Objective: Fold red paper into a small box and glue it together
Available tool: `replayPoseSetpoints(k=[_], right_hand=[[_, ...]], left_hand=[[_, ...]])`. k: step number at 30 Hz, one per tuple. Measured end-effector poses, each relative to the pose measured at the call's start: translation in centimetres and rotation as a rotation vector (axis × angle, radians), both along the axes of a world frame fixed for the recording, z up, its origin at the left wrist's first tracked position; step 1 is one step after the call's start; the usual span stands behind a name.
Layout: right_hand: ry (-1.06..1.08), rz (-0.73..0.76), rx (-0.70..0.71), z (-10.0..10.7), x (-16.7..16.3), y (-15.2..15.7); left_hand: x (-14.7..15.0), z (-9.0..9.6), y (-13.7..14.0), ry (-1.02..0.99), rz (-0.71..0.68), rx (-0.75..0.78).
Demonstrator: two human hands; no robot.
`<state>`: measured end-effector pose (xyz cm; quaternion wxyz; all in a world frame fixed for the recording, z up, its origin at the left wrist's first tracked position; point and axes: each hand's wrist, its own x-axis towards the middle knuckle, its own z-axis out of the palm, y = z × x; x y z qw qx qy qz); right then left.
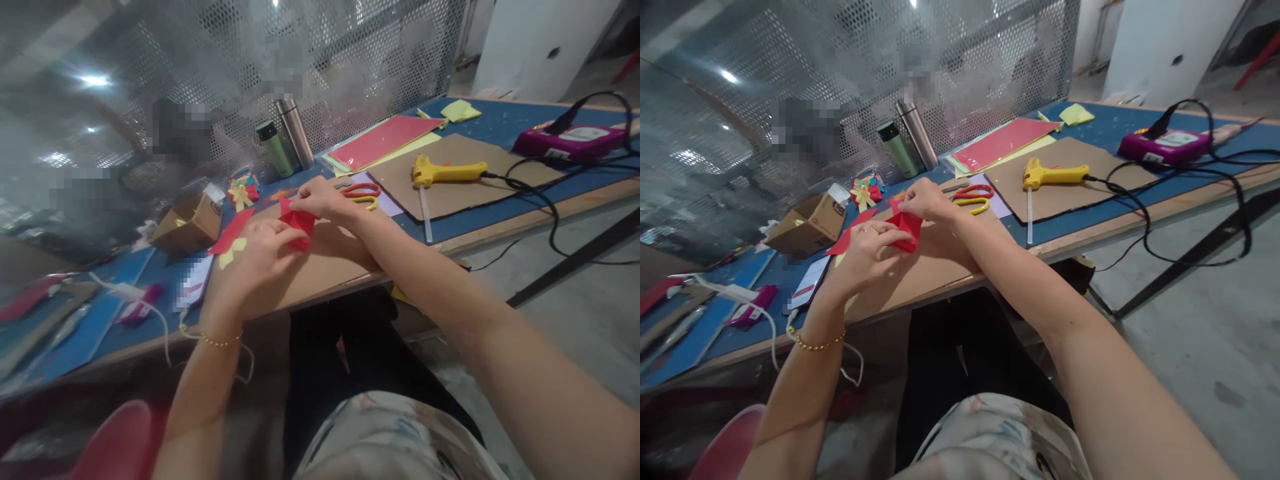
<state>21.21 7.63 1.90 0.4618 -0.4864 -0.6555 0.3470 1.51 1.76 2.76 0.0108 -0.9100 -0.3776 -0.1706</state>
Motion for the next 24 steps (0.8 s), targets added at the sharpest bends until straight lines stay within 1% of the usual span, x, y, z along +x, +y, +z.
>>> replayPoseSetpoints(k=[2,7,10,12,17,24], right_hand=[[0.006,0.007,-0.017,0.1,0.0,-0.1],[0.010,0.010,-0.066,0.2,-0.1,-0.2],[0.021,0.006,-0.063,0.0,-0.2,0.0],[0.044,0.006,-0.056,-0.2,-0.3,0.2],[0.078,0.024,-0.049,-0.4,-0.3,0.4],[0.060,0.046,-0.015,-0.5,0.0,0.5]], left_hand=[[0.3,-0.1,0.2,-0.068,-0.003,-0.093],[1.2,-0.2,-0.5,-0.320,0.059,-0.335],[1.2,-0.2,-0.2,-0.374,0.095,-0.457],[1.1,-0.3,0.3,-0.376,0.112,-0.482],[0.9,-0.3,0.9,-0.394,0.128,-0.492],[0.8,-0.5,1.1,-0.441,0.096,-0.505]])
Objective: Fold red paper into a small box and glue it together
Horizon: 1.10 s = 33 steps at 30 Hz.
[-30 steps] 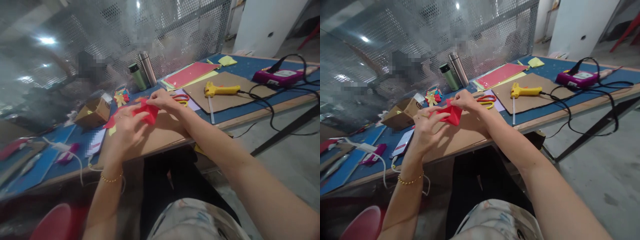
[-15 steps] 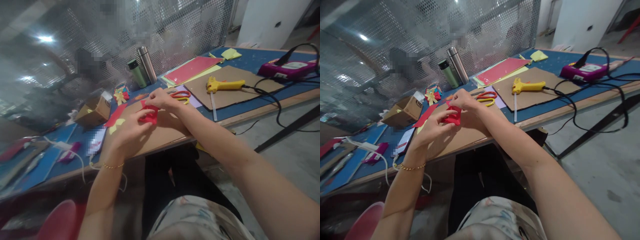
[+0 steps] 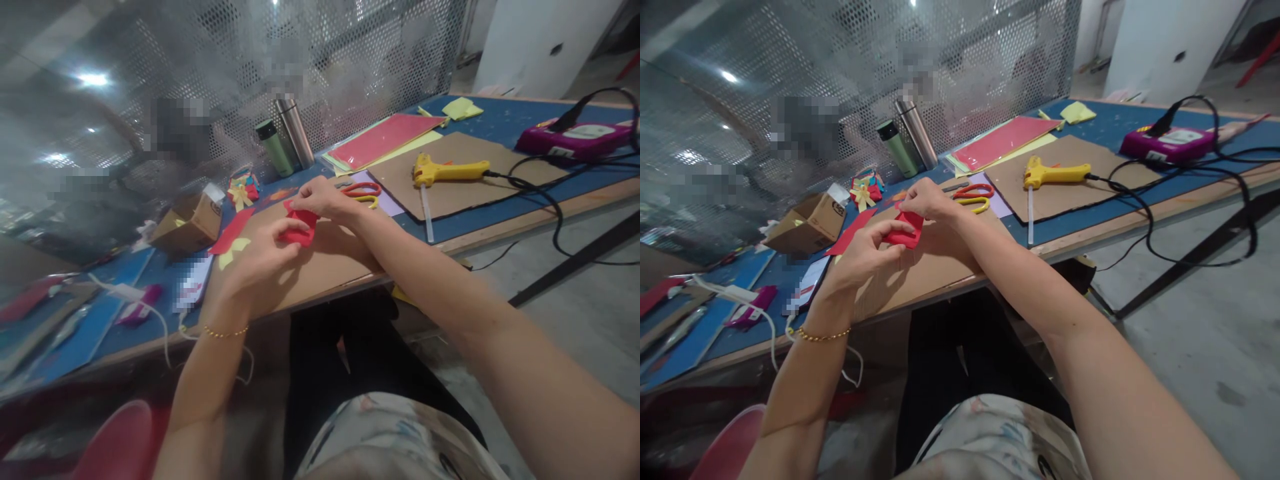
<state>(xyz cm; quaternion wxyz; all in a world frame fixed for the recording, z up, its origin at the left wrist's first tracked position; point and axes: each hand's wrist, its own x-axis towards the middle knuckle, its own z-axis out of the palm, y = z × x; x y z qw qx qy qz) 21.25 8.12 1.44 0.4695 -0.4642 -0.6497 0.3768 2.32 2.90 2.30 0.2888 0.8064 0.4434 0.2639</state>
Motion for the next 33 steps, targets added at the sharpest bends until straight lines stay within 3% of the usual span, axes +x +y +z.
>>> replayPoseSetpoints(k=[22,33], right_hand=[[-0.061,0.028,-0.012,0.0,0.1,0.1],[-0.071,0.030,-0.020,0.4,0.1,-0.2]], left_hand=[[0.8,0.9,-0.2,0.121,0.000,0.049],[1.4,0.3,-0.5,-0.015,0.041,0.058]])
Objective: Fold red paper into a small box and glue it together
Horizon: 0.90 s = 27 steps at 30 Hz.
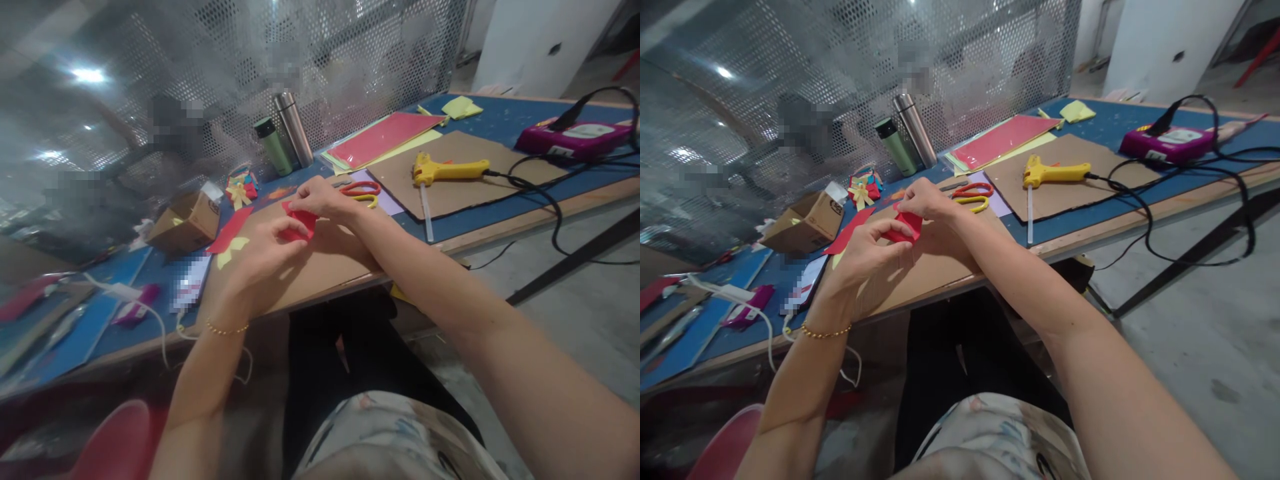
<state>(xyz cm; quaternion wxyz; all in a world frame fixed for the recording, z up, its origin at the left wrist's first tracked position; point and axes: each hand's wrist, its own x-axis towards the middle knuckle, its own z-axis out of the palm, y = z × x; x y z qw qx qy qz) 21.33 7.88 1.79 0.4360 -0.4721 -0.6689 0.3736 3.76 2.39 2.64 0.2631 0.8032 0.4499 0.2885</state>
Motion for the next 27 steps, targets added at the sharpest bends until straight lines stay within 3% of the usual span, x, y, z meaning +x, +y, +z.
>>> replayPoseSetpoints(k=[10,14,19,21,25,27], right_hand=[[-0.042,-0.023,0.014,-0.2,0.0,0.2],[-0.041,-0.005,0.012,0.0,0.1,-0.2],[0.029,0.112,0.031,-0.2,0.2,-0.2],[0.048,0.233,0.071,-0.4,0.2,-0.1],[0.060,0.425,0.190,-0.6,0.2,0.0],[0.046,0.459,0.233,-0.6,0.2,0.0]], left_hand=[[-0.4,-0.1,0.1,0.065,-0.008,-0.033],[-0.9,0.1,0.5,0.054,-0.013,0.129],[-2.2,1.7,3.3,0.003,0.154,0.316],[-2.7,2.6,4.7,0.099,0.099,0.232],[-3.0,4.0,6.1,0.249,-0.133,-0.150],[-3.0,4.2,6.3,0.268,-0.183,-0.211]])
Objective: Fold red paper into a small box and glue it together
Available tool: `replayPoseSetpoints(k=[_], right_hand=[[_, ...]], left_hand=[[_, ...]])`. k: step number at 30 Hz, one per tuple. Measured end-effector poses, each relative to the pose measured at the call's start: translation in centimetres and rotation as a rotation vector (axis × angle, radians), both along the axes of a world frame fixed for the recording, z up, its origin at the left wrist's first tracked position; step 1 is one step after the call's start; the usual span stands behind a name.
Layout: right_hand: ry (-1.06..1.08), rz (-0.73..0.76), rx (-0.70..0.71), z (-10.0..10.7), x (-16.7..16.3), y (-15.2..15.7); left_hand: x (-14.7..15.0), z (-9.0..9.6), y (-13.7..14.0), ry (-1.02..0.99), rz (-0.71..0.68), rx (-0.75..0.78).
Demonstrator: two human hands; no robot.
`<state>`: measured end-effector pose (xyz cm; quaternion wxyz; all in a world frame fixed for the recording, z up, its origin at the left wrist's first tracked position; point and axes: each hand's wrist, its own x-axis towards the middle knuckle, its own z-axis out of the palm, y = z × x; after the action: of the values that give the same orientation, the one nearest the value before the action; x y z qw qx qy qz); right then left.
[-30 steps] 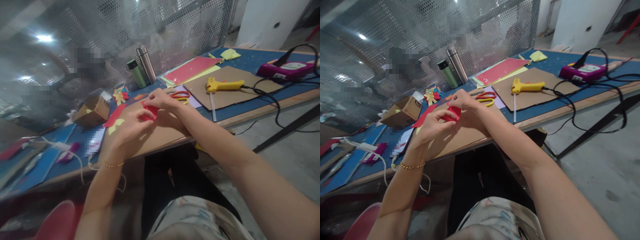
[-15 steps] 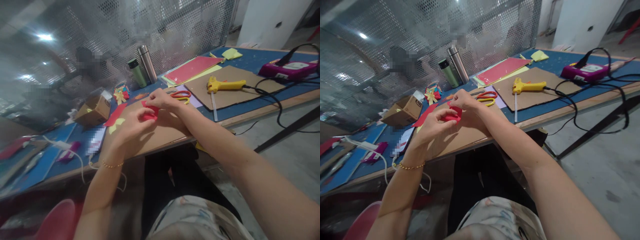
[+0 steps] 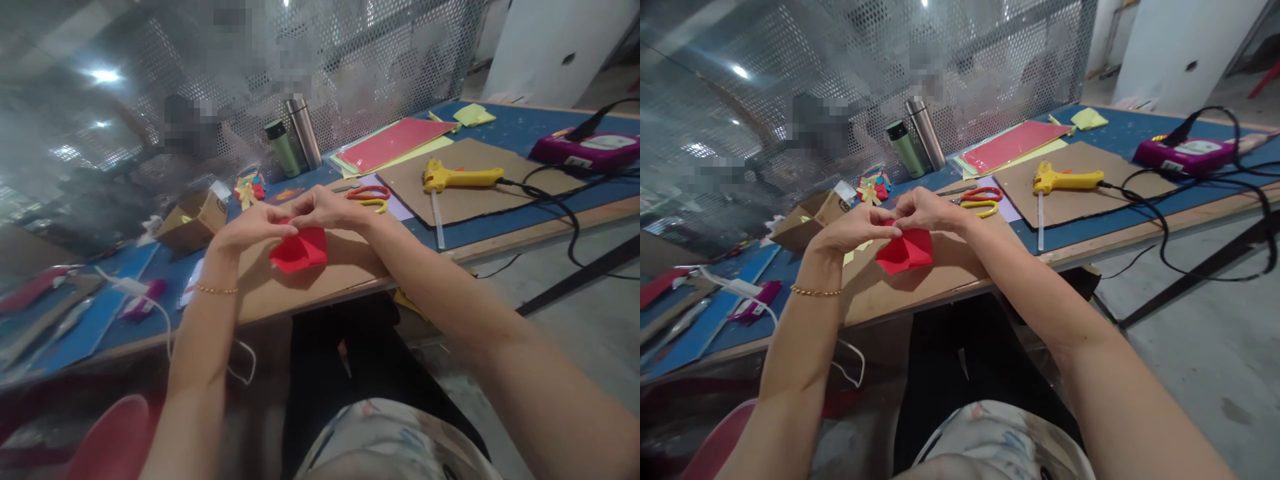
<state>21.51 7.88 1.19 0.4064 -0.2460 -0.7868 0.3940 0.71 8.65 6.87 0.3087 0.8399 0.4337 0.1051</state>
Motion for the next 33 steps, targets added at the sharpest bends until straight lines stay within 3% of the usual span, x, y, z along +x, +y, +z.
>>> replayPoseSetpoints(k=[7,12,19,27,33], right_hand=[[0.204,-0.097,-0.042,0.4,0.4,-0.6],[0.346,-0.057,-0.189,0.7,2.0,-0.8],[0.109,0.093,-0.181,-0.1,1.4,-1.1],[0.021,0.169,-0.228,-0.2,0.3,-1.4],[0.011,0.155,-0.237,-0.2,0.3,-1.4]], left_hand=[[-0.3,0.0,-0.9,-0.191,0.005,0.024],[-1.9,1.1,-3.5,-0.317,0.168,0.200],[-4.9,2.3,-6.4,-0.410,0.308,0.316],[-5.2,0.7,-5.5,-0.400,0.325,0.283],[-4.5,0.9,-5.3,-0.421,0.338,0.268]])
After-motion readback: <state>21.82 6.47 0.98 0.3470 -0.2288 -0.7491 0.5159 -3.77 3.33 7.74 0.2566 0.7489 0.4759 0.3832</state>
